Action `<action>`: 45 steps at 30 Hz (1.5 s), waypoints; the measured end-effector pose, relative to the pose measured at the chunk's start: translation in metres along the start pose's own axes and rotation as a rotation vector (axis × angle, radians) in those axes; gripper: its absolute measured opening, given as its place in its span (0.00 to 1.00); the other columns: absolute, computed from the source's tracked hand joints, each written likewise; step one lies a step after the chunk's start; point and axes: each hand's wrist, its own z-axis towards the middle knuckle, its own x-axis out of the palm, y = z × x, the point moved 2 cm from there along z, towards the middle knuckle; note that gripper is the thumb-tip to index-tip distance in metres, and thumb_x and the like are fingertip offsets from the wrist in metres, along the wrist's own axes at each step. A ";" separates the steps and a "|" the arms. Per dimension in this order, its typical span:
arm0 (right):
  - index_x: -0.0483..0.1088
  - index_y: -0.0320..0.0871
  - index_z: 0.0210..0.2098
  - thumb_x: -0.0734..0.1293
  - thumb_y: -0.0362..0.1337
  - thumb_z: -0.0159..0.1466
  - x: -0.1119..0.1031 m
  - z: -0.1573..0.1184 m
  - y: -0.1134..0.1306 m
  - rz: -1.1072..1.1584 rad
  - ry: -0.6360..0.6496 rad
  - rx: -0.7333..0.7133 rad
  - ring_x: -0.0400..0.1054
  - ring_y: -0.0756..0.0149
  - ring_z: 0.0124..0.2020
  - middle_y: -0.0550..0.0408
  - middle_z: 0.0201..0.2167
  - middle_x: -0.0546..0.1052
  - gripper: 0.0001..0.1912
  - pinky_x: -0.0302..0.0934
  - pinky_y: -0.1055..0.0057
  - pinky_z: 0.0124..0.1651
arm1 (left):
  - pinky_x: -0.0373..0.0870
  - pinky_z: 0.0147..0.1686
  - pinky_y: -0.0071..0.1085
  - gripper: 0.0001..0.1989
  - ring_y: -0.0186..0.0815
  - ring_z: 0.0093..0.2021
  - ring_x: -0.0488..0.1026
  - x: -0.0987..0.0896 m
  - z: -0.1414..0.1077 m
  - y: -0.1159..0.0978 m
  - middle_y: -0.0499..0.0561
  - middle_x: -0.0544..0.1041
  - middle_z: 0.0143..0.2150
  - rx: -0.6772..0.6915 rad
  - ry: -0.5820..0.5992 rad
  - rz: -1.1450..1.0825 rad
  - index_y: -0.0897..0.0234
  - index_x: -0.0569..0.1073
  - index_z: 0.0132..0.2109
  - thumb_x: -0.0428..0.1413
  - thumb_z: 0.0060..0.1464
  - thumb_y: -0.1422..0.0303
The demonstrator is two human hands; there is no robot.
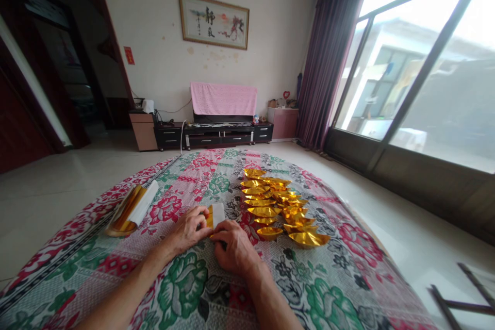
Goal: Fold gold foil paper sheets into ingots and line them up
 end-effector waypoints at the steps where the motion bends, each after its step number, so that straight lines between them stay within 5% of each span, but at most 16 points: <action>1: 0.75 0.45 0.33 0.61 0.26 0.52 0.000 0.000 0.000 -0.005 -0.001 0.002 0.66 0.69 0.40 0.55 0.37 0.73 0.15 0.58 0.72 0.47 | 0.64 0.45 0.33 0.10 0.37 0.45 0.68 0.000 0.000 0.000 0.52 0.72 0.43 0.000 -0.004 -0.004 0.63 0.70 0.23 0.57 0.48 0.63; 39: 0.70 0.42 0.28 0.60 0.23 0.49 0.007 0.007 0.003 -0.012 -0.032 -0.063 0.66 0.69 0.34 0.56 0.29 0.75 0.12 0.57 0.72 0.43 | 0.63 0.46 0.33 0.06 0.36 0.44 0.68 0.000 0.004 0.009 0.51 0.72 0.40 -0.031 -0.034 -0.131 0.63 0.70 0.23 0.56 0.46 0.69; 45: 0.69 0.42 0.31 0.59 0.30 0.61 0.012 0.008 0.002 -0.110 -0.007 0.043 0.64 0.69 0.35 0.54 0.30 0.72 0.08 0.55 0.71 0.43 | 0.64 0.48 0.33 0.04 0.35 0.45 0.69 -0.005 0.002 0.011 0.50 0.73 0.41 0.030 -0.012 -0.174 0.62 0.72 0.28 0.53 0.47 0.73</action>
